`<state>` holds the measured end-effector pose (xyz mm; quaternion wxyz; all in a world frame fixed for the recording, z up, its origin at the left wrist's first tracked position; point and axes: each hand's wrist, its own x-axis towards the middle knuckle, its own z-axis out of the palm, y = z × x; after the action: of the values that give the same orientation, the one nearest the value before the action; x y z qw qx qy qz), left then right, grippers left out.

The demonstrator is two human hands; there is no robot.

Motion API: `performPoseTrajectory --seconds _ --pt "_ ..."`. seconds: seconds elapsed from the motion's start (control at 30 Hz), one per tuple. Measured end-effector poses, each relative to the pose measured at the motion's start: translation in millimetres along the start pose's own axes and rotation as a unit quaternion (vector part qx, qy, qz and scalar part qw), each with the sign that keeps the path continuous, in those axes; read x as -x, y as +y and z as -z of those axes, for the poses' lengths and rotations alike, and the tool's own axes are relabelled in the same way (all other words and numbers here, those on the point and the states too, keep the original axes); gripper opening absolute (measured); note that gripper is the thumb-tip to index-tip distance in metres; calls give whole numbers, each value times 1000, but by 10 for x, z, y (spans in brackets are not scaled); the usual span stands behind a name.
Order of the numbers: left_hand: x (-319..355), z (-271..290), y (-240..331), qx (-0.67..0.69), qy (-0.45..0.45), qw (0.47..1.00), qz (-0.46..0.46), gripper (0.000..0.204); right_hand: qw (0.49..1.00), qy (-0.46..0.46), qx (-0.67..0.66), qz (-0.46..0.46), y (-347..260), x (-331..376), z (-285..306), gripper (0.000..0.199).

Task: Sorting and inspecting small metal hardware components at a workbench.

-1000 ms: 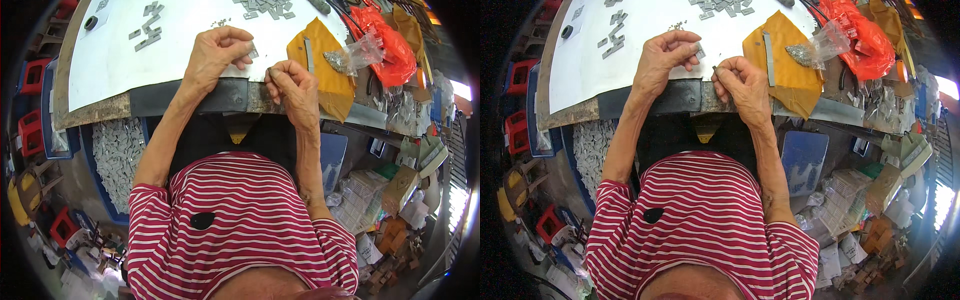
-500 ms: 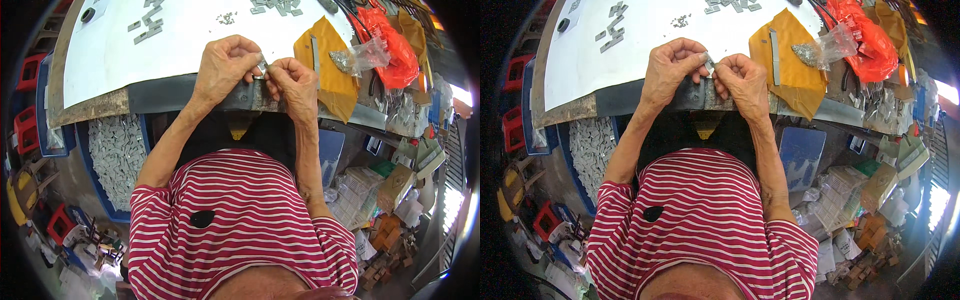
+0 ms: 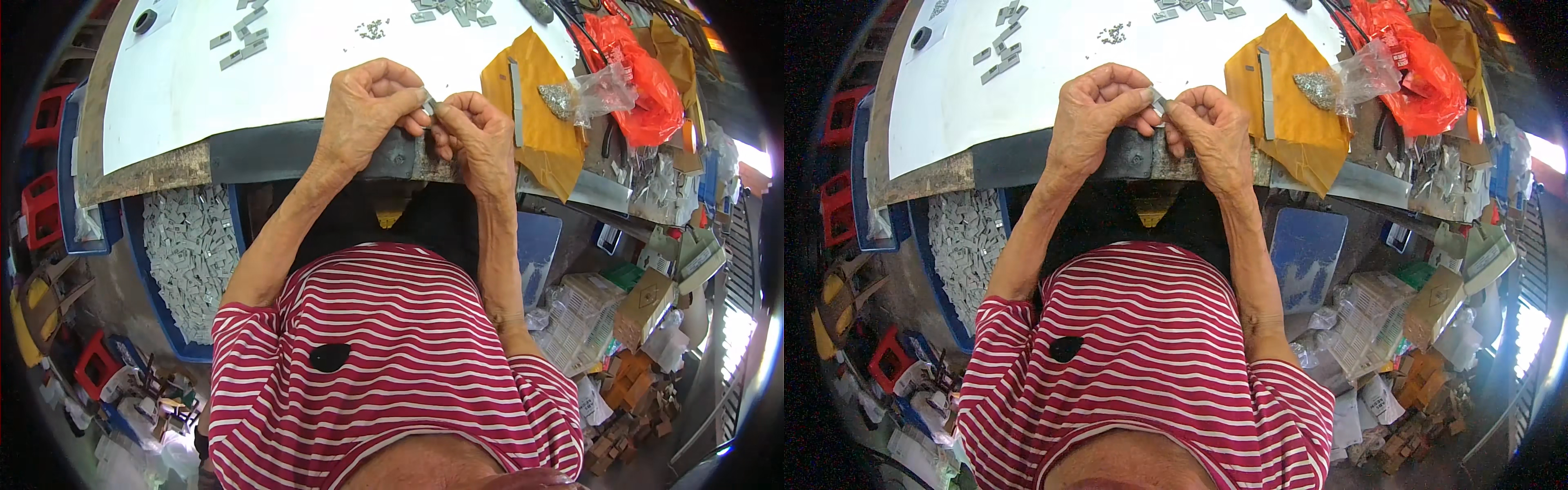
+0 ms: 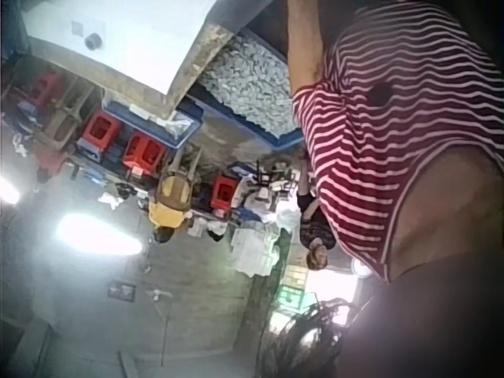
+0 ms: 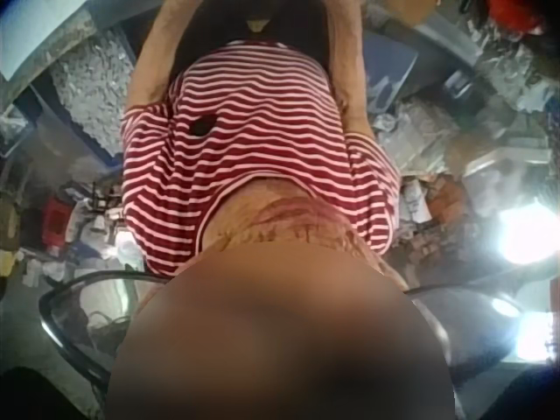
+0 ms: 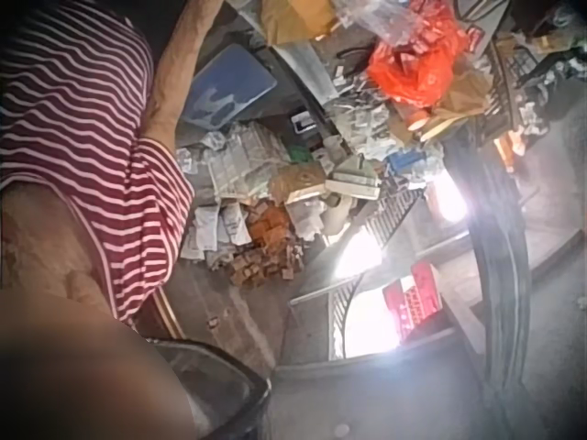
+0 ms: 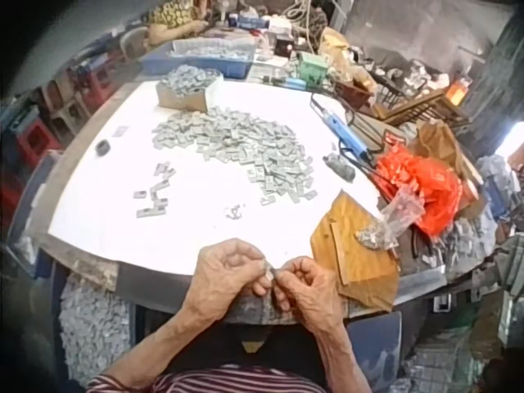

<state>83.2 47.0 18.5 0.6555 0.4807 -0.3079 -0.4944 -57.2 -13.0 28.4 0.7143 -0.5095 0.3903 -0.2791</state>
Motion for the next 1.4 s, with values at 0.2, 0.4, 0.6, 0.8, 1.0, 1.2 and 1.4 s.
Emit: performPoseTrajectory --seconds 0.2,0.4,0.6,0.8,1.0,1.2,1.4 --pt "6 15 -3 -22 -15 999 26 18 999 9 -27 23 17 -18 -46 10" --pt "0 29 -13 -33 -20 999 30 20 999 1 -23 36 45 -51 -41 9" --pt "1 27 0 -54 -39 997 33 21 999 1 -31 34 35 -29 -27 6" --pt "-9 55 -9 -85 -60 994 12 20 996 15 61 57 -3 -13 -57 5" --pt "19 129 152 -209 -123 970 -26 20 1000 -19 -5 15 -34 -25 -20 5" --pt "13 170 207 -386 -129 895 -182 17 998 -31 61 8 -106 -36 -35 8" --pt "82 311 300 -384 -89 903 -168 18 996 -88 32 13 -125 -115 -168 14"
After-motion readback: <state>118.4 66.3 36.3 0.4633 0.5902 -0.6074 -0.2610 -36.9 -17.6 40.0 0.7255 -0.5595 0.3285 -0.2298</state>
